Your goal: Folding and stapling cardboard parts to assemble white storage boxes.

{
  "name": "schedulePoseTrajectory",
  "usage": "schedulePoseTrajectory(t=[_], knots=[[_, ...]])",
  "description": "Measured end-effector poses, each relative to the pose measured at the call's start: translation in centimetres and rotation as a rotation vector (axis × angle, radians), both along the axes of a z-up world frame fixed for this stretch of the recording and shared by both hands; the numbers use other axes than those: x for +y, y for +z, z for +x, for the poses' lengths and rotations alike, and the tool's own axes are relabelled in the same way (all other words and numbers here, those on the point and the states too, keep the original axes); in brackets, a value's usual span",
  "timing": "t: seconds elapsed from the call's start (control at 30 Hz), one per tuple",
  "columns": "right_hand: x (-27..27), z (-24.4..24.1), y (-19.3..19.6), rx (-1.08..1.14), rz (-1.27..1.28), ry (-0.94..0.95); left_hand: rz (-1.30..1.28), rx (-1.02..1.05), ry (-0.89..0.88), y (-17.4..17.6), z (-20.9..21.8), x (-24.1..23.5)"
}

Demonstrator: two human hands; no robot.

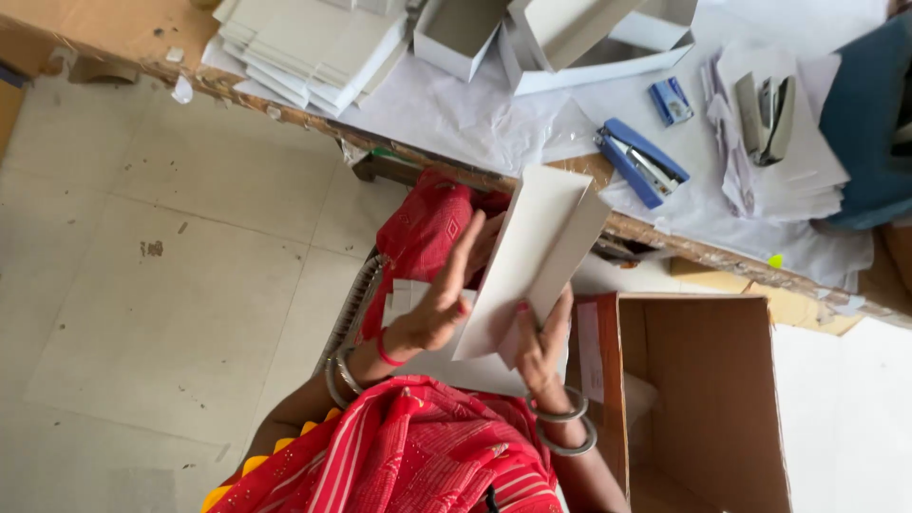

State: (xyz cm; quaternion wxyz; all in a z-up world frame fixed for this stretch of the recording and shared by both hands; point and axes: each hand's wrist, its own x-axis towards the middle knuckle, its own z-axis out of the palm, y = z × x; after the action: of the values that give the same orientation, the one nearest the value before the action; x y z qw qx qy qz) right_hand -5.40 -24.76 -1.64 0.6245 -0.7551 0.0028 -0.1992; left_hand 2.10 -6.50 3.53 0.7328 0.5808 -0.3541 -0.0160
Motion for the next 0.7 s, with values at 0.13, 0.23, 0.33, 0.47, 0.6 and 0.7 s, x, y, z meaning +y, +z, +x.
schedulePoseTrajectory(t=[0.13,0.23,0.33,0.47,0.6,0.7], knots=[[4.7,-0.1,0.0,-0.111,0.061,0.017,0.251,-0.336,0.305,-3.2,-0.7,-3.5],[4.2,-2.0,0.4,-0.113,0.118,0.122,0.193,-0.103,-0.031,-5.4,0.8,-2.1],[2.3,-1.1,0.2,-0.231,-0.043,0.215,-0.087,0.2,-0.087,-1.5,1.5,-2.7],[-1.0,1.9,4.3,-0.229,0.004,0.128,0.153,-0.18,0.067,-4.5,-2.0,-4.4],[-1.0,2.3,6.9,-0.167,-0.012,0.036,0.175,-0.154,0.049,0.6,-0.9,-3.1],[-0.6,1.6,4.4,-0.134,0.048,0.073,0.193,-0.003,0.007,0.3,-0.9,-2.4]])
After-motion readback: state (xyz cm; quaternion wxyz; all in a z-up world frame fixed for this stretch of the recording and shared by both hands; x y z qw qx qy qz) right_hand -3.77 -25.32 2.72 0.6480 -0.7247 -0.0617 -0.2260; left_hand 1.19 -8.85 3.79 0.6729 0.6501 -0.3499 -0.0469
